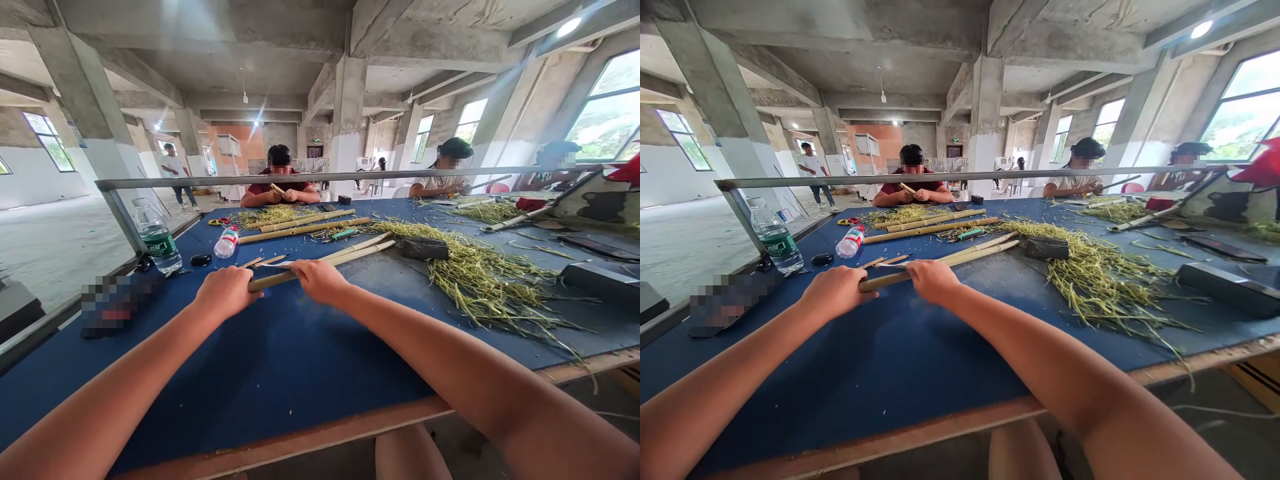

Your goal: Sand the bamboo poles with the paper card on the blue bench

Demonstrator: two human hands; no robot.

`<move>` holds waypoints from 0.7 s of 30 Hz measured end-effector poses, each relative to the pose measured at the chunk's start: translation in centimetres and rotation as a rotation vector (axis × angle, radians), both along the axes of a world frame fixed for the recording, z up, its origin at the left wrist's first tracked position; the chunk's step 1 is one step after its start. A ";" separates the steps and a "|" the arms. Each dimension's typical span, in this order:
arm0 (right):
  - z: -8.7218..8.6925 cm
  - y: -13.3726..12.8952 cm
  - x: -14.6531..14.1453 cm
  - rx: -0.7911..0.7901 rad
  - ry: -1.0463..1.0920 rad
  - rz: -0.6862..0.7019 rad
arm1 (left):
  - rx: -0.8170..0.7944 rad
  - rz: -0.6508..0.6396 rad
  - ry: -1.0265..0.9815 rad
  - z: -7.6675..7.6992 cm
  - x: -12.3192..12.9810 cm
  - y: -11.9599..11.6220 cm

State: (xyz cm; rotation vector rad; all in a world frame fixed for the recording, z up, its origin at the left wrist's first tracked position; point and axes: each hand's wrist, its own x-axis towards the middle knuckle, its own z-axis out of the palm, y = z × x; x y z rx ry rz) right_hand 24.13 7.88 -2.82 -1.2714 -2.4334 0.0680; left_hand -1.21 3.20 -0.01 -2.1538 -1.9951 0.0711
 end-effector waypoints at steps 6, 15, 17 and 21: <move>1.7 1.1 2.3 -0.093 -0.075 -0.256 | -0.008 -0.001 0.036 0.6 0.9 -0.5; 0.3 -1.2 -0.5 -0.004 0.049 0.118 | -0.013 0.001 0.087 0.7 0.7 -1.0; 0.6 -0.5 0.2 -0.029 0.013 0.014 | -0.025 -0.004 0.103 0.5 0.6 -0.8; 0.6 0.6 1.3 -0.049 -0.005 -0.093 | -0.047 -0.010 0.119 0.0 0.2 -0.4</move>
